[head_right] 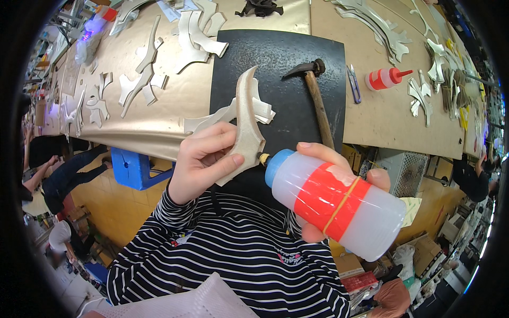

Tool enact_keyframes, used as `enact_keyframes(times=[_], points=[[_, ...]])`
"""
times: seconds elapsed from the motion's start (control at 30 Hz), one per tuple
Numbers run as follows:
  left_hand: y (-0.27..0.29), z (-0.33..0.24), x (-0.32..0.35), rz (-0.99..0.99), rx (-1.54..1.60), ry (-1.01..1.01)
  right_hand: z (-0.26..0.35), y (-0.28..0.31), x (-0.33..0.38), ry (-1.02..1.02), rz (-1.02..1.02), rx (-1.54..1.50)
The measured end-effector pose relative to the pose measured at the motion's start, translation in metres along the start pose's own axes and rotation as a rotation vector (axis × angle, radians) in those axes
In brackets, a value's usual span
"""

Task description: The person applies glue from a squeeze bottle to the edges of several small beige leather pieces on a worktable. They handle each piece individually, apply glue along the edges, and place the pieces back on the table.

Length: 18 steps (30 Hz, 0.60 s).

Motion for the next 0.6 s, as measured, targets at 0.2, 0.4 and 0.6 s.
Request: enact_keyframes(times=[0.2,0.4,0.6], points=[[-0.0023,-0.0005,0.0009,0.012,0.020,0.004,-0.0007,-0.0001,0.0001,0.004,-0.011,-0.005],[0.0003,0.0003,0.0008,-0.038,0.024,0.009,0.0002,-0.0009,0.0017,-0.006,0.011,-0.002],[0.0014,-0.0004,0.0023,-0.022,0.020,0.025,0.0032,0.0004,0.0030,-0.008,0.018,0.004]])
Point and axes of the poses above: each hand's wrist, its own x-axis away from the middle knuckle, its own y-axis out of the back of the hand, z = x × y, the point moved 5 cm from there along -x, towards the middle knuckle, and after that the axes turned 8 degrees about -z, right-handed, at the moved point
